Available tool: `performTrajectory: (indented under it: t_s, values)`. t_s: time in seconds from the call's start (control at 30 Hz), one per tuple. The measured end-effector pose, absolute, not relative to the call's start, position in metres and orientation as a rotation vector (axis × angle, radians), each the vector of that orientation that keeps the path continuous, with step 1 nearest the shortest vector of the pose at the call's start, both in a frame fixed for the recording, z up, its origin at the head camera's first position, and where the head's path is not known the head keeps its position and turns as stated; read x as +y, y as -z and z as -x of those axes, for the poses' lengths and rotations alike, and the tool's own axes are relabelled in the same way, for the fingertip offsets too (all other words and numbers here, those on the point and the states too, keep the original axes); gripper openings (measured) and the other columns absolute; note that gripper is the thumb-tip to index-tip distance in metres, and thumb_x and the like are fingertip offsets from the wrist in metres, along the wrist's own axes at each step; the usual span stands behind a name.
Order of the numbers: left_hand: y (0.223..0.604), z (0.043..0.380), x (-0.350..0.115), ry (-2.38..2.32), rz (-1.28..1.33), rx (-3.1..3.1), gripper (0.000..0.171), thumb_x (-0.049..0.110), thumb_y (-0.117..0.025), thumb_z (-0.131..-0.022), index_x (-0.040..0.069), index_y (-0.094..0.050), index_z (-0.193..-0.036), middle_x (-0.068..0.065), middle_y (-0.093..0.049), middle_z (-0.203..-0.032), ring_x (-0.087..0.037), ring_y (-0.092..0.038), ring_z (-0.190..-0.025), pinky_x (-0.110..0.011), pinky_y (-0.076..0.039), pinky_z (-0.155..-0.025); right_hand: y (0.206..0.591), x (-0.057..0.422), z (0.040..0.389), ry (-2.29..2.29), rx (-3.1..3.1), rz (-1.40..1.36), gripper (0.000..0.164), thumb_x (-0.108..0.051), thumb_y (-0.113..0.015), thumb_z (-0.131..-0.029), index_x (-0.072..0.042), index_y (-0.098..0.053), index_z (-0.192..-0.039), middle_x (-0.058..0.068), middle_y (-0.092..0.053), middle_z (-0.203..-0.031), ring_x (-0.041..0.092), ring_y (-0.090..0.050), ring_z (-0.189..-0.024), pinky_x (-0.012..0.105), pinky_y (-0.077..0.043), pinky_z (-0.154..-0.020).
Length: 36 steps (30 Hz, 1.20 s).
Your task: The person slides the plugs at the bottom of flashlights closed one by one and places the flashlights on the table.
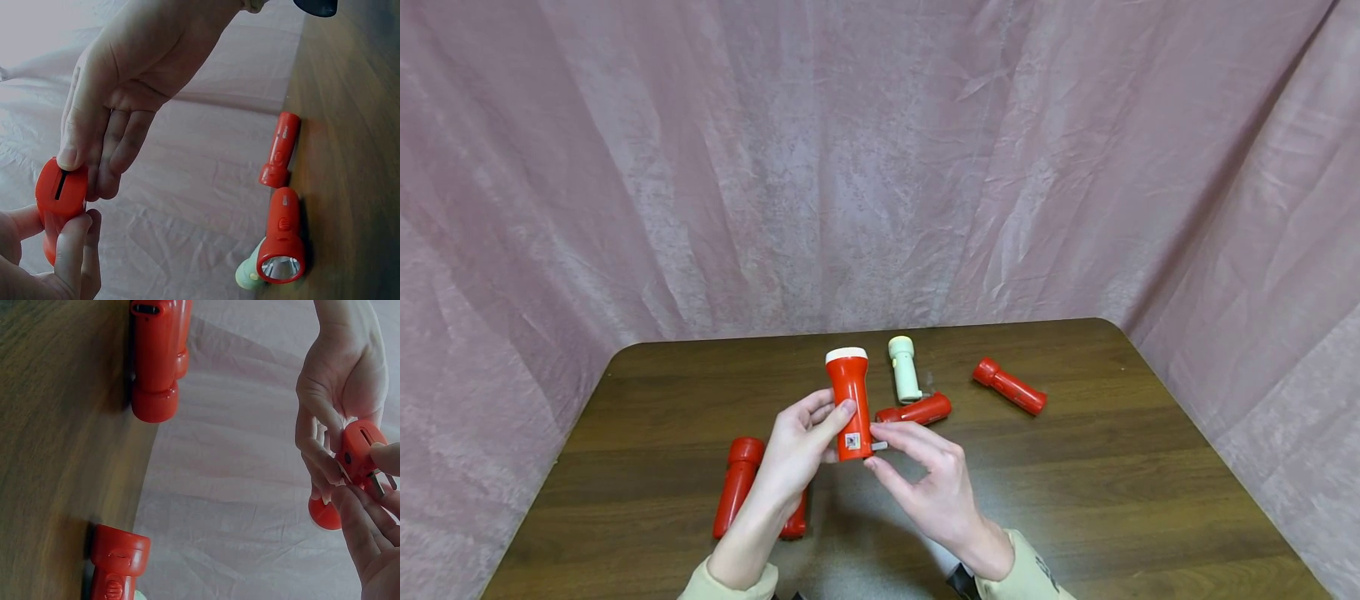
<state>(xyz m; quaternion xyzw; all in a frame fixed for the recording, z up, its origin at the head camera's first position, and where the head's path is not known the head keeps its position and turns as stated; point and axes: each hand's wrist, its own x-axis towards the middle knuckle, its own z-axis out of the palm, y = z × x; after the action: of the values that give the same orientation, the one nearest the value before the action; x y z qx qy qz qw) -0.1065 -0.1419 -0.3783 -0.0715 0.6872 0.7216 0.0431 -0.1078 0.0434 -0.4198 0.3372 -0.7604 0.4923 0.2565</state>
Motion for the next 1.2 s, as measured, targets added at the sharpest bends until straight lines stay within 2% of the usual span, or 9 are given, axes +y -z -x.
performTrajectory:
  t_s: [0.37, 0.63, 0.97, 1.2]
  values:
    - [0.3806, 0.1067, -0.1408, -2.204, 0.203, 2.119, 0.041, 0.018, -0.068, -0.102, -0.001, -0.061, -0.139, -0.018, -0.076, -0.121, -0.012, -0.075, -0.086, -0.025, -0.063, -0.071, 0.4233, 0.0438, 0.1087, -1.322, -2.048, -0.924, 0.042, -0.003, -0.091, -0.076, -0.005, -0.079, -0.116, 0.011, -0.081, -0.111, 0.022, -0.078, -0.099, 0.018, -0.059, -0.094]
    - [0.3797, 0.1063, -0.1399, -2.202, 0.225, 2.123, 0.04, 0.018, -0.068, -0.102, 0.0, -0.062, -0.138, -0.013, -0.076, -0.115, -0.012, -0.074, -0.085, -0.025, -0.063, -0.07, 0.4232, 0.0438, 0.1089, -1.32, -2.049, -0.924, 0.042, -0.002, -0.091, -0.076, -0.004, -0.078, -0.117, 0.011, -0.081, -0.111, 0.023, -0.079, -0.099, 0.018, -0.06, -0.094]
    - [0.3798, 0.1042, -0.1394, -2.195, 0.239, 2.134, 0.044, 0.018, -0.068, -0.102, 0.001, -0.06, -0.141, -0.016, -0.074, -0.122, -0.012, -0.074, -0.087, -0.025, -0.062, -0.069, 0.4252, 0.0452, 0.1089, -1.24, -2.059, -0.97, 0.044, -0.002, -0.088, -0.08, -0.003, -0.076, -0.122, 0.011, -0.08, -0.114, 0.022, -0.078, -0.101, 0.02, -0.059, -0.097]
    - [0.3794, 0.1025, -0.1383, -2.191, 0.23, 2.155, 0.044, 0.018, -0.069, -0.102, 0.0, -0.06, -0.14, -0.019, -0.074, -0.123, -0.012, -0.072, -0.085, -0.024, -0.06, -0.064, 0.4249, 0.0449, 0.1076, -1.19, -2.101, -0.955, 0.042, -0.007, -0.087, -0.083, -0.004, -0.074, -0.123, 0.01, -0.078, -0.116, 0.021, -0.076, -0.102, 0.023, -0.061, -0.093]
